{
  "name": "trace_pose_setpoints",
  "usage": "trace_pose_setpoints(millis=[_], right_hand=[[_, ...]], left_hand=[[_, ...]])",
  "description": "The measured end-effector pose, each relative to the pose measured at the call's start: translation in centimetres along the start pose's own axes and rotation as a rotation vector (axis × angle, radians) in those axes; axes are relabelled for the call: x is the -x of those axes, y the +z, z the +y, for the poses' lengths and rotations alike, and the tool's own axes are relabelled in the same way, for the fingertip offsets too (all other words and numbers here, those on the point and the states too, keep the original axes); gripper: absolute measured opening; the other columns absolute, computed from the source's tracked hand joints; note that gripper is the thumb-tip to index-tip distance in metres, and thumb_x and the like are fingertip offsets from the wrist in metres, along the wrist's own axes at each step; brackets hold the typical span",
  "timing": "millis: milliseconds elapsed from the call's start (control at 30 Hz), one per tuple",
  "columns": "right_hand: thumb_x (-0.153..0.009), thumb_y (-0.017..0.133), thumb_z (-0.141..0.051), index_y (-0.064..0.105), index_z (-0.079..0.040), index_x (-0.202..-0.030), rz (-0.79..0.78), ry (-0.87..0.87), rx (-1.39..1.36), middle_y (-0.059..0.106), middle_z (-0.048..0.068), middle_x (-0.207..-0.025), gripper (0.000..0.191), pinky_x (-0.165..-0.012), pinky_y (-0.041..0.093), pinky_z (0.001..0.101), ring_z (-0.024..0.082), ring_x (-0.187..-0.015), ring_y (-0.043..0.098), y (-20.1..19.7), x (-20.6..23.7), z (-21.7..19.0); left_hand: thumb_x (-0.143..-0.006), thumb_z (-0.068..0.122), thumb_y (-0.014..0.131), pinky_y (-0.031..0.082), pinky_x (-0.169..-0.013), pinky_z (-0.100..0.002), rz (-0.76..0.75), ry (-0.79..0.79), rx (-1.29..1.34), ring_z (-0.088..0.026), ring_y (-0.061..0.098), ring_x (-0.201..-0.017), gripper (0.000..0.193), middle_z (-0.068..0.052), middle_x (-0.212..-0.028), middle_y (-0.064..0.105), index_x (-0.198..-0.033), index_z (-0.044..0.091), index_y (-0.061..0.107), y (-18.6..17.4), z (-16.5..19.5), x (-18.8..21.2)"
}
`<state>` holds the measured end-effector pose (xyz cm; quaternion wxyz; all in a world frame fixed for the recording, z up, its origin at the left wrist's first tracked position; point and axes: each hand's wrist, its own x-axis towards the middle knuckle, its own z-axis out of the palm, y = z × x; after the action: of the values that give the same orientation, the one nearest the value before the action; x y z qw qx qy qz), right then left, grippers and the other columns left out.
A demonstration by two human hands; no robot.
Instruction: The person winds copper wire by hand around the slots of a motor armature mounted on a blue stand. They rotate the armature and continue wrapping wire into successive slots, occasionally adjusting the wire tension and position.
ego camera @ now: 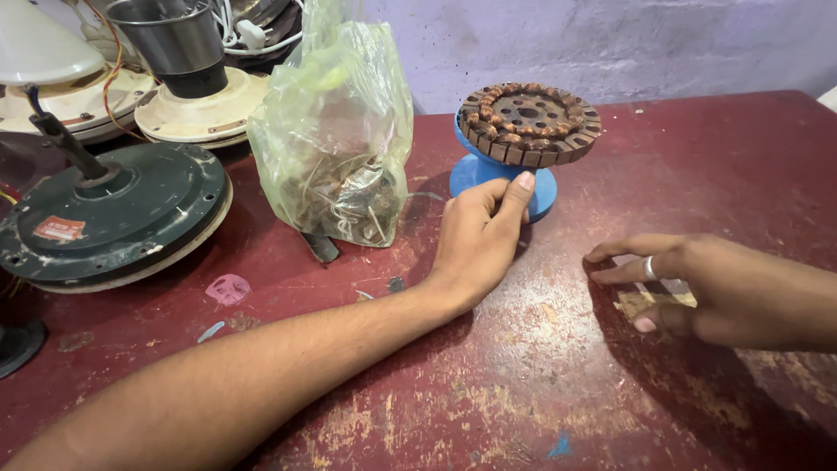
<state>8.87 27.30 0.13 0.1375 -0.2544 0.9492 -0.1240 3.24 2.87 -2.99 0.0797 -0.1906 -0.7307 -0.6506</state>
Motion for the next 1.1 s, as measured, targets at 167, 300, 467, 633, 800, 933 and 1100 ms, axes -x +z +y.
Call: trace_pose_setpoints(millis=[167,300,467,633,800,933,1100], right_hand=[[-0.084,0.077,-0.033,0.08,-0.023,-0.117,0.021,0.302,0.011,0.067,-0.011,-0.127,0.034,-0.096,0.056,0.0324,0.012,-0.109,0.07,0.9,-0.6,1.5],[-0.083,0.077,-0.033,0.085,-0.022,-0.104,0.132,0.245,0.041,0.075,-0.009,-0.106,0.025,-0.088,0.058,0.0309,0.012,-0.095,0.074,1.0,-0.6,0.9],[-0.089,0.074,-0.031,0.077,-0.02,-0.107,0.119,0.401,0.059,0.076,-0.005,-0.095,0.021,-0.082,0.06,0.032,0.015,-0.085,0.077,1.1,-0.9,-0.9],[-0.087,0.075,-0.022,0.071,-0.013,-0.105,0.239,0.313,0.15,0.078,0.004,-0.09,0.021,-0.074,0.058,0.0401,0.023,-0.086,0.076,0.8,-1.0,-2.5],[-0.09,0.066,-0.012,0.069,-0.014,-0.098,0.211,0.316,0.056,0.072,0.003,-0.084,0.009,-0.071,0.057,0.036,0.017,-0.078,0.072,-0.2,-1.9,-3.5],[-0.082,0.067,-0.007,0.066,-0.009,-0.093,0.416,0.035,0.038,0.07,0.007,-0.074,0.012,-0.06,0.055,0.0389,0.02,-0.069,0.067,-1.1,-3.7,-4.9],[-0.073,0.068,0.001,0.065,0.002,-0.078,0.752,-0.276,0.252,0.065,0.015,-0.074,0.006,-0.062,0.052,0.0434,0.03,-0.067,0.063,-0.6,-6.8,-7.6]], left_hand=[[-0.104,0.038,0.053,0.047,-0.05,-0.031,-0.038,-0.011,0.015,-0.008,0.056,-0.053,0.052,-0.002,-0.055,0.058,-0.069,0.001,0.061,0.0,0.2,-0.2],[-0.104,0.037,0.051,0.045,-0.05,-0.032,-0.07,-0.018,-0.001,-0.008,0.054,-0.052,0.05,-0.001,-0.055,0.057,-0.07,0.001,0.062,-0.1,0.0,-0.4],[-0.102,0.037,0.052,0.041,-0.05,-0.032,-0.108,0.015,-0.008,-0.008,0.05,-0.053,0.046,-0.001,-0.055,0.054,-0.075,0.002,0.066,-0.2,-0.2,-0.4],[-0.103,0.037,0.051,0.04,-0.051,-0.032,-0.138,0.012,0.083,-0.008,0.048,-0.055,0.045,0.001,-0.057,0.051,-0.08,0.002,0.067,-0.3,-0.3,-0.1],[-0.105,0.046,0.044,0.042,-0.057,-0.031,-0.185,-0.009,0.205,-0.01,0.051,-0.062,0.054,-0.002,-0.07,0.056,-0.09,0.0,0.067,-0.5,-0.8,-0.3],[-0.108,0.057,0.034,0.045,-0.068,-0.034,-0.25,-0.064,0.264,-0.015,0.054,-0.073,0.067,-0.007,-0.083,0.062,-0.1,0.0,0.069,-0.8,-0.9,-1.0],[-0.107,0.056,0.032,0.05,-0.082,-0.037,-0.137,0.034,0.112,-0.018,0.062,-0.087,0.065,-0.01,-0.09,0.067,-0.105,0.0,0.064,0.4,-0.9,0.4]])
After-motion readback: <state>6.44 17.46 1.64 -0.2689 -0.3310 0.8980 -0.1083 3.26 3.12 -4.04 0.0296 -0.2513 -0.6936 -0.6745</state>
